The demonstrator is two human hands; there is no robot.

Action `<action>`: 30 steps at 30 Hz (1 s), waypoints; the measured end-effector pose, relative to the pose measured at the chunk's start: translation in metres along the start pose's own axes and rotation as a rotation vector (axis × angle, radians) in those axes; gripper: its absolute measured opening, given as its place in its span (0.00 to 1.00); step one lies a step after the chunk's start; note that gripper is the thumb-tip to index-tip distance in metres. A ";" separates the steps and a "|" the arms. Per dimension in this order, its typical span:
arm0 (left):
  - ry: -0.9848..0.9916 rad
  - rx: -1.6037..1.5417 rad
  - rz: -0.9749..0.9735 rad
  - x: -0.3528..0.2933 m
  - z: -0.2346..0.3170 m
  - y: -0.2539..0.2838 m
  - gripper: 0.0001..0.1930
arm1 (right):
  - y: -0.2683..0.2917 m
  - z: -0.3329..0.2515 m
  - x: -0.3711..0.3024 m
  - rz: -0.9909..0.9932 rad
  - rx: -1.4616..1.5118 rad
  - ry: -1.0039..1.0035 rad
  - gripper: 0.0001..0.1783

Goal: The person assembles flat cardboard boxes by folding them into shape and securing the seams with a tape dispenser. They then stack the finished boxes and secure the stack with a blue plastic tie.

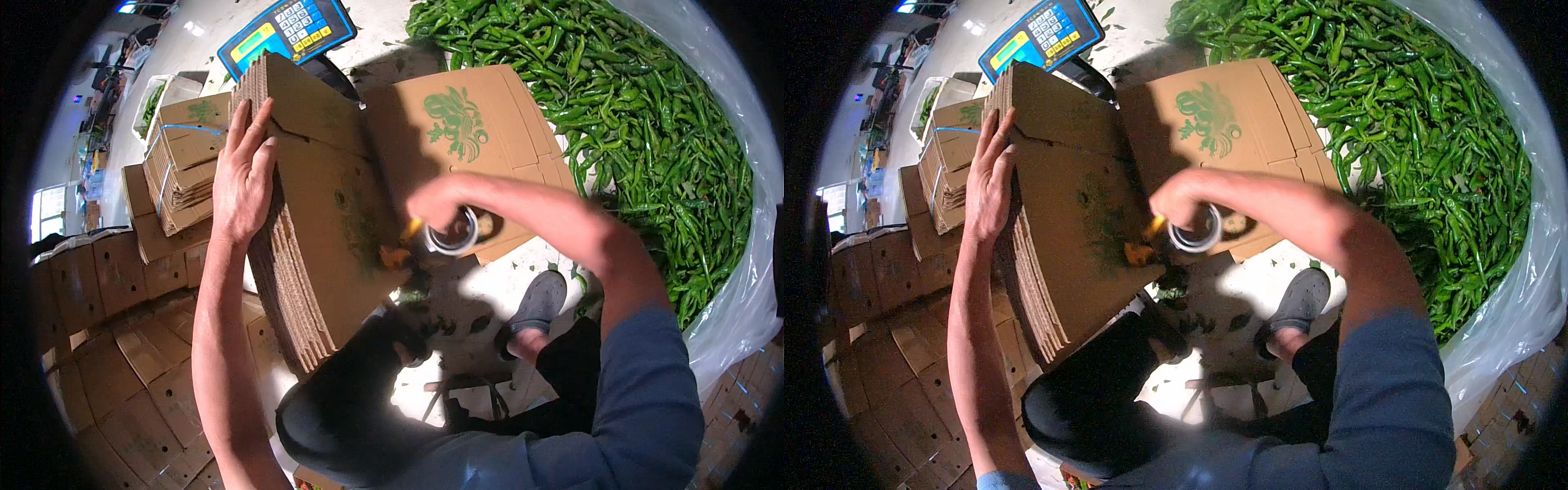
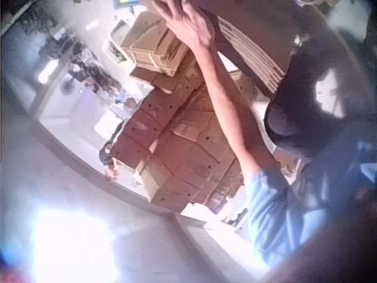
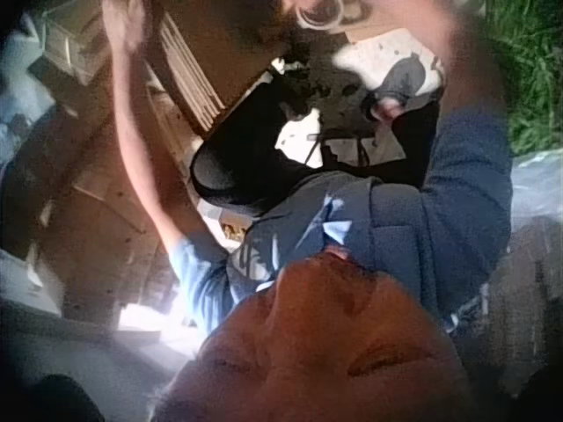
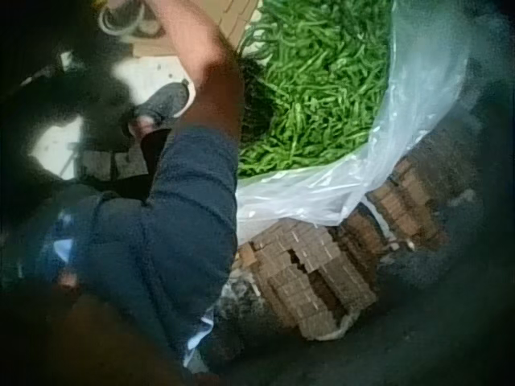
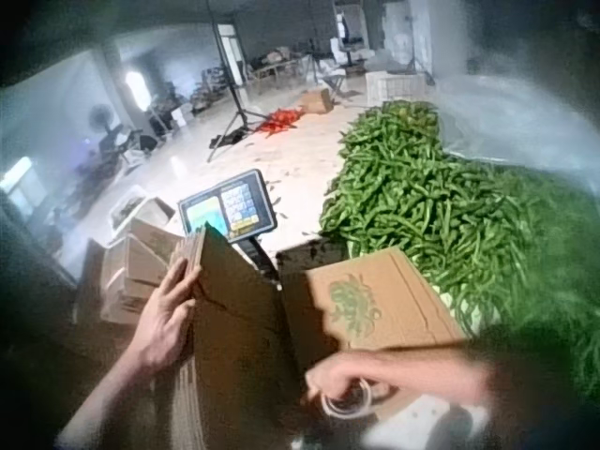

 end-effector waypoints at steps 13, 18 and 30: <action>0.037 -0.001 -0.110 -0.011 -0.013 0.011 0.29 | 0.058 -0.187 -0.096 0.643 0.253 0.562 0.40; 0.003 0.000 -0.061 -0.012 -0.025 0.012 0.27 | 0.053 -0.173 -0.090 0.585 0.174 0.366 0.40; -0.019 0.030 -0.022 -0.028 -0.063 0.019 0.27 | 0.038 -0.183 -0.197 0.790 0.210 -0.324 0.25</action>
Point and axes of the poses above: each hand's wrist, its own x-axis towards the middle knuckle, its own y-axis out of the back of the hand, z = x × y, the point moved 2 cm from there along x, towards the middle knuckle, and after that the axes turned 9 degrees about -z, right-handed, at the moved point
